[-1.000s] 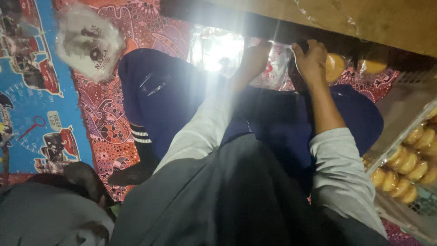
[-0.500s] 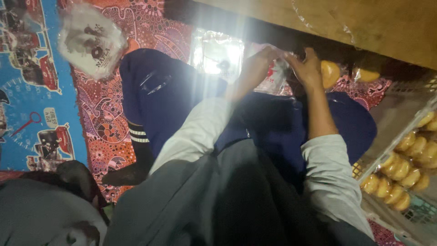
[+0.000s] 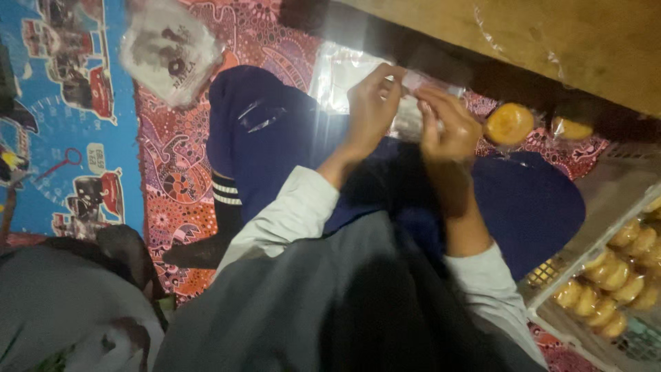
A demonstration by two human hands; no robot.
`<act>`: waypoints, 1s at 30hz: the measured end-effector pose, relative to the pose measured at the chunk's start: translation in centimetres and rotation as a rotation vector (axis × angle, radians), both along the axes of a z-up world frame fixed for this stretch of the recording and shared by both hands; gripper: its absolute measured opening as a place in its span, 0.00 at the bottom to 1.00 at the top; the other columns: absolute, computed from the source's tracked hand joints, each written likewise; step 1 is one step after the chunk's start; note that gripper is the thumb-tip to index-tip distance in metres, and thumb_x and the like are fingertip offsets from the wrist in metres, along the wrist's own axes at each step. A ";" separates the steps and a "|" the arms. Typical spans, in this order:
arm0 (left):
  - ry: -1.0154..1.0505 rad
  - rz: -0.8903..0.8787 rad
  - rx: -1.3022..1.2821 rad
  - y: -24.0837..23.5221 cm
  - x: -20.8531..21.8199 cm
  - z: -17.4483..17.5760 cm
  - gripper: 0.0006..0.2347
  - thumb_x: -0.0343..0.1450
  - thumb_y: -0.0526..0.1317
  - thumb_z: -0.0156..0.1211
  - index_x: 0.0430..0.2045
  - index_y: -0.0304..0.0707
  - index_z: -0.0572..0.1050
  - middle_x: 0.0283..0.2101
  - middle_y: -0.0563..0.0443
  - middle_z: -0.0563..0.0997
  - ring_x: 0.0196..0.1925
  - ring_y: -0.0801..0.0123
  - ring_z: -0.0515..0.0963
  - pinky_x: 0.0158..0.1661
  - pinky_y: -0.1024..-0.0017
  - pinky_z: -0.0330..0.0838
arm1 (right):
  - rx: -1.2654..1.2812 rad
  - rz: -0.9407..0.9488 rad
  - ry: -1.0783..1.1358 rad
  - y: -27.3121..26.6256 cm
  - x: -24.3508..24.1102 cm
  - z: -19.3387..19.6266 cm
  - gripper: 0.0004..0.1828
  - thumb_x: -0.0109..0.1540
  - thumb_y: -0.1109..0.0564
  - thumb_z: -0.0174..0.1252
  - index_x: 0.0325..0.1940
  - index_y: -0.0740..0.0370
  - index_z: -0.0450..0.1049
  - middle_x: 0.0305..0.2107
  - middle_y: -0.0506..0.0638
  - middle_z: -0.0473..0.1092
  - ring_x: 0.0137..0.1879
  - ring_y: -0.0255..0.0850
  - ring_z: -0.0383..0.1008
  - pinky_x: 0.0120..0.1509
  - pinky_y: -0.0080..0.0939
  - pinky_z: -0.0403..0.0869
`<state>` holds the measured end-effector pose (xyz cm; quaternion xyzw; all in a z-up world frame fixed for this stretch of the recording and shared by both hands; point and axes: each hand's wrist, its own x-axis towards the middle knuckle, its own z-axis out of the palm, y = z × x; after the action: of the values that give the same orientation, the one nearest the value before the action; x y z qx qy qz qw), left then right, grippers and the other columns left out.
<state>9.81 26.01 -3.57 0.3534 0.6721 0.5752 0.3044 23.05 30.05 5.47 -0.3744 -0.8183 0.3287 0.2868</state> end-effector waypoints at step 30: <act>-1.565 0.304 1.000 -4.9 -21.2 -1.0 0.16 0.71 0.48 0.66 0.40 0.34 0.74 0.42 0.40 0.76 0.45 0.50 0.77 0.59 0.33 0.65 | 0.631 -0.390 -0.279 9.4 -24.3 -12.1 0.53 0.52 0.29 0.75 0.65 0.64 0.63 0.53 0.60 0.69 0.56 0.60 0.70 0.56 0.58 0.67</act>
<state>-11.37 21.07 -4.52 -0.1353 -0.0093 0.9046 0.4041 -1.28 39.42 -6.64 -0.4570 -0.8238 -0.0536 0.3309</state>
